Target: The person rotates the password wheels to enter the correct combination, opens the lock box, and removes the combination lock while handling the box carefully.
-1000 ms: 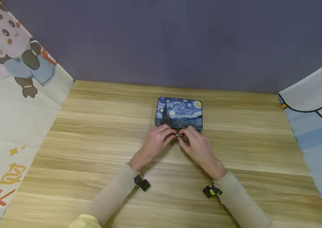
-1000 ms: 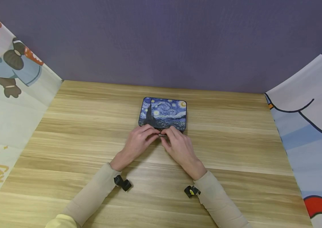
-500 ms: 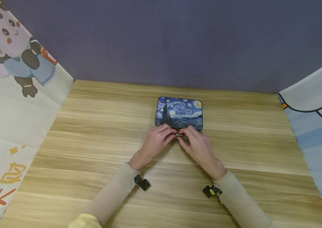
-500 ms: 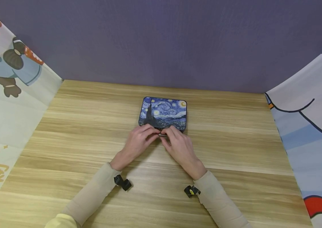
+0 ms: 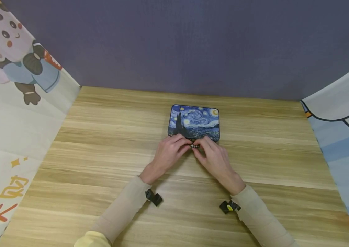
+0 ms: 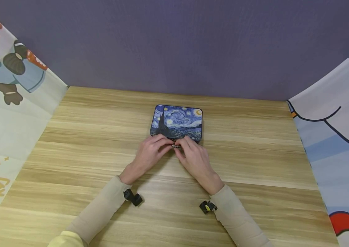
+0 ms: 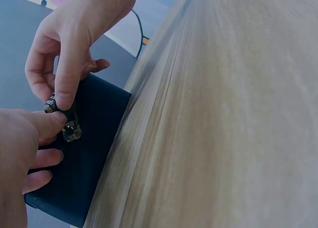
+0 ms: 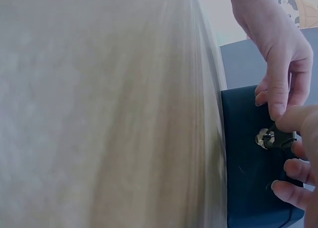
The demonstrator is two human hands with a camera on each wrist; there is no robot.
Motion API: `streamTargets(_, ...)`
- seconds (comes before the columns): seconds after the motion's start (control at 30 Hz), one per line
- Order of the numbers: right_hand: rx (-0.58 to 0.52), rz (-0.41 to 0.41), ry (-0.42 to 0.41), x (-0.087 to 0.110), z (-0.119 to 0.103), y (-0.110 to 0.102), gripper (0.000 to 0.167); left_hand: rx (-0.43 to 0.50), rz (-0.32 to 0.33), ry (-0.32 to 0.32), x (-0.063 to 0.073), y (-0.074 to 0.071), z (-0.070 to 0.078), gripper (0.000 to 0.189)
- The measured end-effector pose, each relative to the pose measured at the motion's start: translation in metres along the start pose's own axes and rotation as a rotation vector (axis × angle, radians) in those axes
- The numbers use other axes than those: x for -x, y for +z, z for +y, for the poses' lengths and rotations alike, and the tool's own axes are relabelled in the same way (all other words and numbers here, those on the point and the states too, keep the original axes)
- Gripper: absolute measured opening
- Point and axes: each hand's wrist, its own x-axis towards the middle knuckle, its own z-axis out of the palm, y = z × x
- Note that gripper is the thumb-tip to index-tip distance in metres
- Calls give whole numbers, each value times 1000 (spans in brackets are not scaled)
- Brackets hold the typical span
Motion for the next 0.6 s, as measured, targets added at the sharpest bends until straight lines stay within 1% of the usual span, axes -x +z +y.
streamTargets(0.23, 6, 3, -7, -1, 0, -1, 25, 0, 20, 15, -1, 0, 0, 14)
streamTargets(0.6, 3, -6, -2, 0, 0, -1, 23, 0, 12, 13, 0, -1, 0, 13)
